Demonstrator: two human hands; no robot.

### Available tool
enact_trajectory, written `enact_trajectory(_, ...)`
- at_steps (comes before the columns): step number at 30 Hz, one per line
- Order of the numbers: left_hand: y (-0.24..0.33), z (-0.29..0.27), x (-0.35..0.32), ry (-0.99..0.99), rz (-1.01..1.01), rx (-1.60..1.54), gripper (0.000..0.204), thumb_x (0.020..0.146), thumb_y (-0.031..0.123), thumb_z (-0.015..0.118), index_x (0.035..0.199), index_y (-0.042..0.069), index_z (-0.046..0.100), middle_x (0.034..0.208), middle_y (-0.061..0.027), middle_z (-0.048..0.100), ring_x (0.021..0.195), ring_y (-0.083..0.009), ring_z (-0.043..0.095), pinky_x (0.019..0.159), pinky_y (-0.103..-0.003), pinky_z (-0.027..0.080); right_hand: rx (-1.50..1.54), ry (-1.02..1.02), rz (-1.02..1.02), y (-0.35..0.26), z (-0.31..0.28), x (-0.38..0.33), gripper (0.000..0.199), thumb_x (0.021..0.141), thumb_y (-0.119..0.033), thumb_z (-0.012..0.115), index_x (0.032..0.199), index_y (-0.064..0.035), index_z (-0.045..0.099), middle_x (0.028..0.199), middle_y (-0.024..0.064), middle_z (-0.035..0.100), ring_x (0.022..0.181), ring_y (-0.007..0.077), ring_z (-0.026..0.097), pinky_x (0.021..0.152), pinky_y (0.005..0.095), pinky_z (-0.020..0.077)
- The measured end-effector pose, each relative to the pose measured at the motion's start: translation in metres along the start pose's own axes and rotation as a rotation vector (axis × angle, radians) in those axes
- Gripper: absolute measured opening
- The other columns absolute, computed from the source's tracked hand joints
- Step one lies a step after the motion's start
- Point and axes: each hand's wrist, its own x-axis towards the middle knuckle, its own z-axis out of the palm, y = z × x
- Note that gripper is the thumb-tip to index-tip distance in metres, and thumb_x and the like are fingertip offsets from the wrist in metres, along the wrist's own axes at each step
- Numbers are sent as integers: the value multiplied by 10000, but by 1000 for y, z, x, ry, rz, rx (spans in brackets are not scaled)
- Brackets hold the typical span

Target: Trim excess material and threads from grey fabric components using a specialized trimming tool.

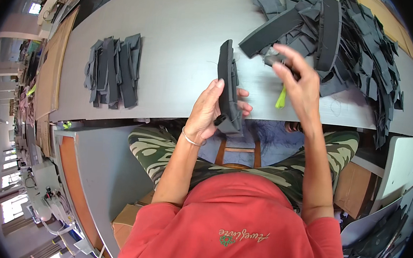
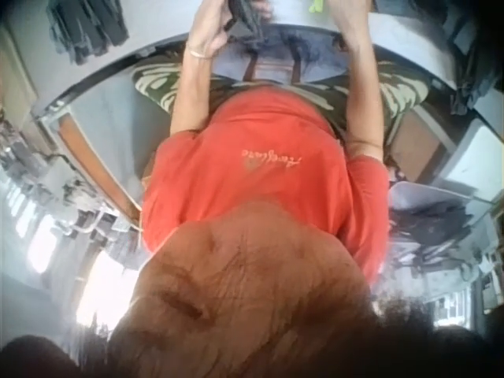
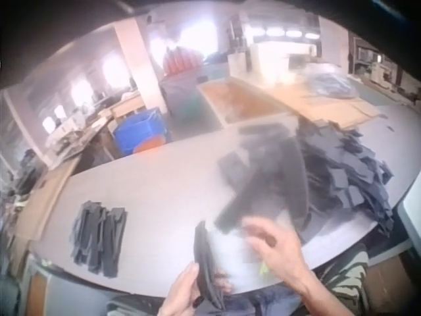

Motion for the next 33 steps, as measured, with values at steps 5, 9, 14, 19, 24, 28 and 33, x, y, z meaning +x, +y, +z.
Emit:
enact_trajectory(5, -4, 3, -12, -97, 56, 41, 517, 962, 164, 497, 1369, -7, 225, 1173, -240, 572, 953, -326, 653, 870, -421, 536, -66, -106, -193, -1, 16, -43, 219, 809, -102, 670, 1024, -68, 690, 864, 63, 684, 748, 198, 624, 696, 306, 484)
enact_trajectory(9, -9, 5, -14, -79, 112, 138, 473, 937, 94, 519, 1340, 25, 279, 1214, -236, 547, 955, -351, 656, 831, -441, 567, -209, -38, -272, 5, 20, -45, 198, 789, -95, 671, 985, -84, 699, 796, 63, 657, 699, 243, 587, 655, 340, 465)
enact_trajectory(14, -13, 6, -18, -99, 131, 166, 477, 938, 99, 527, 1339, 31, 279, 1198, -240, 567, 933, -343, 664, 820, -420, 568, -375, -1, -386, 3, 21, -43, 189, 782, -111, 681, 971, -110, 696, 779, 55, 630, 688, 245, 573, 646, 352, 454)
enact_trajectory(19, -15, 14, -26, -86, 70, 92, 530, 935, 32, 479, 1386, -6, 204, 1185, -250, 572, 875, -304, 672, 792, -387, 566, -406, 138, -333, 15, 34, -41, 209, 786, -124, 684, 995, -124, 686, 781, 44, 615, 698, 245, 573, 640, 351, 451)
enact_trajectory(24, -16, 10, -28, -122, 59, 64, 571, 925, 28, 496, 1408, 8, 190, 1195, -252, 562, 873, -294, 666, 777, -387, 572, -436, 207, -352, 14, 36, -42, 206, 792, -139, 684, 998, -139, 684, 781, 43, 611, 710, 241, 577, 635, 347, 450)
enact_trajectory(28, -13, 17, -33, -189, 1, 77, 612, 891, 72, 587, 1399, 32, 247, 1225, -232, 539, 939, -277, 645, 794, -379, 557, -482, 252, -367, 19, 36, -41, 157, 795, -150, 683, 951, -147, 697, 779, 33, 625, 688, 240, 580, 616, 347, 450)
enact_trajectory(33, -25, 10, -43, -361, -38, 149, 637, 855, 73, 648, 1388, 12, 303, 1241, -210, 538, 963, -255, 641, 871, -346, 517, -394, 270, -270, 19, 30, -36, 122, 821, -154, 663, 935, -137, 703, 783, 37, 656, 673, 234, 599, 609, 329, 455)
